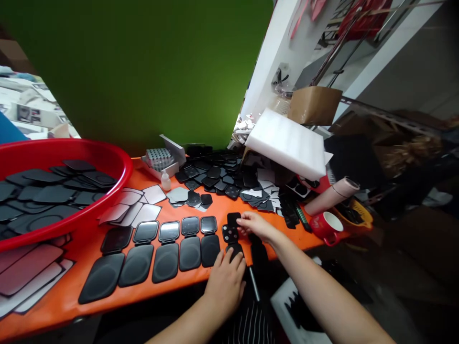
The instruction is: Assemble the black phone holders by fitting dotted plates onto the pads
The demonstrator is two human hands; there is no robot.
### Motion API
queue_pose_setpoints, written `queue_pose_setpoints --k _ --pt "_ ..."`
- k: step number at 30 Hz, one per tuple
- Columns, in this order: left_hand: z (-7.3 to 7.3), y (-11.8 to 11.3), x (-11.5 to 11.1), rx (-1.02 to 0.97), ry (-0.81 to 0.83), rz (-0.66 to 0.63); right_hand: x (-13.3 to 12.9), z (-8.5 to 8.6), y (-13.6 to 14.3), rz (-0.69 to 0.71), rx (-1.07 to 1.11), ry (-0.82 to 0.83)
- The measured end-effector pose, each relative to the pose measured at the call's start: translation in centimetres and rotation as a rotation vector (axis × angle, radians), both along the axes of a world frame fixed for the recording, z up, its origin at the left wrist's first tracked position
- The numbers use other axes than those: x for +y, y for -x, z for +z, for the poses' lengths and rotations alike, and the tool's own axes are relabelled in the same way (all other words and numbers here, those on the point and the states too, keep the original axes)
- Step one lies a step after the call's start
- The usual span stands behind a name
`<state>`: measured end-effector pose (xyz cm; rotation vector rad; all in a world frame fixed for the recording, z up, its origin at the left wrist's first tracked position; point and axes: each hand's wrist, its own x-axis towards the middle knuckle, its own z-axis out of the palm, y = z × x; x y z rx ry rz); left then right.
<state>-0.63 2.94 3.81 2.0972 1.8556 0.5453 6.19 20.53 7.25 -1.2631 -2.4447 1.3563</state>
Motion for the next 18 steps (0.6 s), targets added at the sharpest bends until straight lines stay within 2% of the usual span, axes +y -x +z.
queue_pose_setpoints --k 3,8,18 --pt "0.6 0.0 0.3 0.0 0.002 0.008 -1.8 -1.6 -1.7 -0.045 0.055 0.02" --pt "1.2 0.3 0.7 -0.01 -0.003 0.0 -2.4 -3.4 -1.5 -0.09 0.088 -0.052" --pt "1.0 0.4 0.9 -0.018 -0.004 0.003 -2.5 -3.3 -0.8 -0.083 -0.053 -0.208"
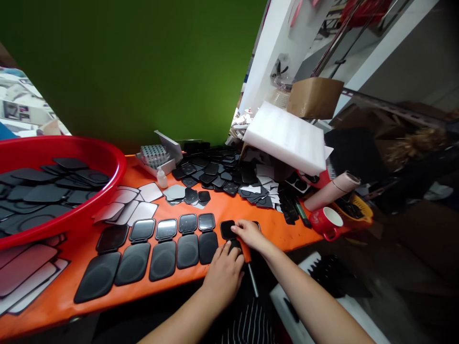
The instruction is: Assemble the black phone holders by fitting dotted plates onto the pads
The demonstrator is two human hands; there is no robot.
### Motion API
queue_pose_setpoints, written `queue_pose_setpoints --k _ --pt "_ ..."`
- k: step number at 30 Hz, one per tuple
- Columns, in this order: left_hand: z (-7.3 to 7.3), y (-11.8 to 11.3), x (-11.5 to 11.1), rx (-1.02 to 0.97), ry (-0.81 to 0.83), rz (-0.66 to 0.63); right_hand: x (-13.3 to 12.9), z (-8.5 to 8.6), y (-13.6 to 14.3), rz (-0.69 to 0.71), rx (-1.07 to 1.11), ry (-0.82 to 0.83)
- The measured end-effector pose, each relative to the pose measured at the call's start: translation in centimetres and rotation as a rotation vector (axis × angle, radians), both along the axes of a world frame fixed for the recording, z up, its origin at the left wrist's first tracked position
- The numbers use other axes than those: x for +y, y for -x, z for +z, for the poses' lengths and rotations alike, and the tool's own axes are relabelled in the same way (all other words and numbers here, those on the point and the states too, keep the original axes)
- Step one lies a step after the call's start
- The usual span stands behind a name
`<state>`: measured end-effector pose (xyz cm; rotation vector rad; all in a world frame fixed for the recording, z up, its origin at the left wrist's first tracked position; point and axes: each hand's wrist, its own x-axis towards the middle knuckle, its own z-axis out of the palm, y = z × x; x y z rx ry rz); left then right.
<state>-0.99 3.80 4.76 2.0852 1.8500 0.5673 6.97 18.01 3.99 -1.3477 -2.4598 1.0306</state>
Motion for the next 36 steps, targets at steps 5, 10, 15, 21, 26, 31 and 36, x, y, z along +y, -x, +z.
queue_pose_setpoints --k 5,10,15,21,26,31,36 --pt "-0.1 0.1 0.0 -0.004 0.003 0.004 -0.5 0.3 0.4 -0.024 -0.092 -0.072" --pt "-0.2 0.1 0.0 -0.004 0.0 0.002 -0.5 0.4 0.7 -0.012 -0.199 -0.112" --pt "-0.3 0.1 0.1 -0.008 0.0 -0.001 -0.5 0.7 1.0 0.032 -0.3 -0.171" --pt "-0.3 0.2 -0.1 -0.014 -0.006 0.001 -0.7 1.5 1.7 0.105 -0.398 -0.287" --pt "-0.8 0.3 -0.5 -0.018 -0.014 -0.003 -1.2 2.6 1.7 0.106 -0.441 -0.368" --pt "-2.1 0.6 -0.7 0.007 -0.032 -0.05 -2.7 1.8 -0.4 0.434 -0.286 -0.39" --pt "-2.8 0.9 -0.8 0.087 -0.077 -0.104 -3.2 0.3 -1.2 0.535 -0.269 -0.252"
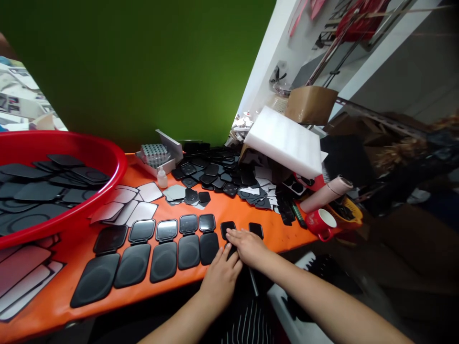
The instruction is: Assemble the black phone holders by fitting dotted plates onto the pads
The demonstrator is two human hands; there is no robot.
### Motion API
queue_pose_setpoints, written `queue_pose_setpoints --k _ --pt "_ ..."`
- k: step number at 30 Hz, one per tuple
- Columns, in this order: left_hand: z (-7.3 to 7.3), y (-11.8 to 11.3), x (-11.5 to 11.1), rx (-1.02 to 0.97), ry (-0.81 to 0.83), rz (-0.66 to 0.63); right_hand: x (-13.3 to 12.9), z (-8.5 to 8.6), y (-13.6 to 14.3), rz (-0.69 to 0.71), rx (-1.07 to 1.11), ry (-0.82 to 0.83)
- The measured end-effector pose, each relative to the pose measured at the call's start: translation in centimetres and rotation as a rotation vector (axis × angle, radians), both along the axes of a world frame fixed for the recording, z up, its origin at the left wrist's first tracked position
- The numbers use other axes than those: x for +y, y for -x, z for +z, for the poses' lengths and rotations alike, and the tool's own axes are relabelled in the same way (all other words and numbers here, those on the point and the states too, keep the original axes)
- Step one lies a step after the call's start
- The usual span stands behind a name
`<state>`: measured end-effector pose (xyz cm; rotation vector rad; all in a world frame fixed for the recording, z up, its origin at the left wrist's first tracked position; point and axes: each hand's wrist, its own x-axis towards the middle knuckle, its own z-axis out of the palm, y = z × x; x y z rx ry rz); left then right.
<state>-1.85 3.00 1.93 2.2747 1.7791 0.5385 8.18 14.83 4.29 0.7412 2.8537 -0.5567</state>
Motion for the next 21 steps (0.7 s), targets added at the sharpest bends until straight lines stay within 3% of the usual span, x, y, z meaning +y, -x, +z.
queue_pose_setpoints --k 3,7,10,12,14,17,19,21 --pt "-0.1 0.1 0.0 0.036 -0.02 -0.006 0.3 0.4 0.8 -0.041 0.017 0.041" --pt "-0.3 0.3 0.0 0.052 -0.058 -0.018 0.9 2.6 0.9 -0.145 0.135 0.071" --pt "-0.3 0.7 -0.1 0.072 -0.079 -0.038 0.3 3.9 -1.0 -0.318 0.258 0.032" --pt "-0.3 0.9 -0.1 0.082 -0.095 -0.059 -1.2 3.8 -2.8 -0.465 0.343 0.082" --pt "-0.2 1.1 -0.1 0.081 -0.133 -0.063 -3.6 3.0 -4.3 -0.637 0.419 0.296" --pt "0.0 1.2 -0.4 0.055 -0.222 -0.046 -7.7 1.9 -4.9 -0.883 0.552 0.774" --pt "0.2 0.7 -0.8 0.019 -0.287 -0.078 -10.1 2.0 -4.4 -0.923 0.762 1.025" --pt "0.4 -0.2 -1.3 -0.038 -0.355 -0.134 -11.8 2.7 -3.7 -0.891 1.007 1.116"
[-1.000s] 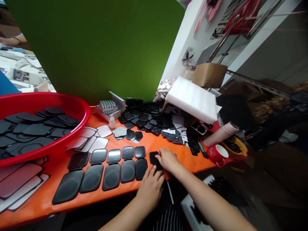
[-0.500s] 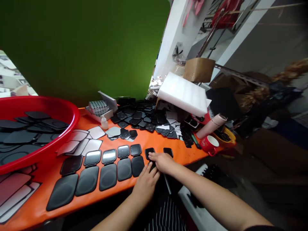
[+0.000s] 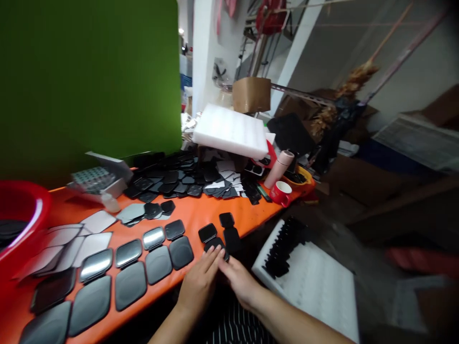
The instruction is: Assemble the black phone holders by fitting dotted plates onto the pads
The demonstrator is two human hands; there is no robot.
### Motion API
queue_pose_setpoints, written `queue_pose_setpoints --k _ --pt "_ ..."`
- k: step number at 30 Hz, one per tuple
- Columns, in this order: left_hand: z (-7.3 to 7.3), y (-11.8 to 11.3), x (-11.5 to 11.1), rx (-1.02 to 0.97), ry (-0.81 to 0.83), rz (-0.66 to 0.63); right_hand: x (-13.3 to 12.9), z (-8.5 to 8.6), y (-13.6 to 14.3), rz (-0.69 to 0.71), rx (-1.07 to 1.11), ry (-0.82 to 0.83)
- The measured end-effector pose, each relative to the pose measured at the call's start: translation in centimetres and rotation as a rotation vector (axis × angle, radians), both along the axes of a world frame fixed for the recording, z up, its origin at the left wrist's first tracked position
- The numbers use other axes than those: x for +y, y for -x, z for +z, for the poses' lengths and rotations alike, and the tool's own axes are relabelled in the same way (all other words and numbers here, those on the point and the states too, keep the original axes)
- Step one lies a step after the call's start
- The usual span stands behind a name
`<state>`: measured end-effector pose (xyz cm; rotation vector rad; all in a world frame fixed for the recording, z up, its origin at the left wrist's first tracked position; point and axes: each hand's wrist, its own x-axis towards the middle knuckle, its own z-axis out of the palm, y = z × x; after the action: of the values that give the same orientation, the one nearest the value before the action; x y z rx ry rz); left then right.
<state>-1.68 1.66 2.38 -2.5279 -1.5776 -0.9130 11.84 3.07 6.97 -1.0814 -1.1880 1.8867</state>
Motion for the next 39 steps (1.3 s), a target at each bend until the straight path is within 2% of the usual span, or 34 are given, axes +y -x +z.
queue_pose_setpoints --k 3,5,8,10,12,14,16,18,21,23,27,31,35,37,39 --pt "0.8 -1.9 -0.7 -0.06 -0.052 -0.119 -0.8 1.2 -0.5 -0.139 0.121 -0.036" --pt "1.7 -3.2 -0.8 -0.048 -0.067 -0.259 -0.5 2.1 -2.9 -0.253 0.073 -0.061" --pt "3.1 -4.5 -0.3 -0.027 -0.086 -0.424 0.4 4.7 -10.2 -0.471 -0.216 -0.22" --pt "3.8 -4.5 0.7 -0.038 -0.073 -0.412 0.9 7.0 -16.5 -0.641 -0.526 -0.409" --pt "4.0 -3.7 2.1 -0.034 -0.046 -0.326 1.4 8.9 -22.3 -0.771 -0.905 -0.561" --pt "3.7 -2.4 3.6 0.017 -0.012 -0.208 2.3 9.4 -26.4 -0.63 -1.285 -0.587" --pt "2.9 -0.9 4.9 0.119 0.015 -0.113 3.6 8.3 -28.5 -0.379 -1.535 -0.521" --pt "1.8 0.3 5.6 0.2 0.028 -0.085 5.2 6.3 -29.1 -0.26 -1.605 -0.461" --pt "0.2 1.1 5.7 0.251 0.045 -0.072 7.6 3.4 -29.0 -0.203 -1.624 -0.435" --pt "-0.4 0.8 5.4 0.26 0.049 -0.075 8.8 2.3 -29.1 -0.168 -1.632 -0.442" --pt "-0.6 -0.6 5.6 0.287 0.063 -0.086 10.2 1.8 -29.9 -0.105 -1.625 -0.461" --pt "-0.1 -3.2 6.6 0.332 0.099 -0.094 10.8 0.9 -29.9 -0.072 -1.604 -0.446" --pt "0.5 -6.4 7.5 0.393 0.157 -0.004 10.8 -0.3 -29.2 -0.099 -1.601 -0.385" --pt "0.7 -7.4 7.8 0.397 0.185 0.045 10.5 -0.2 -29.0 -0.131 -1.597 -0.373" --pt "0.6 -7.7 8.2 0.386 0.196 0.04 9.9 0.5 -28.7 -0.185 -1.584 -0.401"
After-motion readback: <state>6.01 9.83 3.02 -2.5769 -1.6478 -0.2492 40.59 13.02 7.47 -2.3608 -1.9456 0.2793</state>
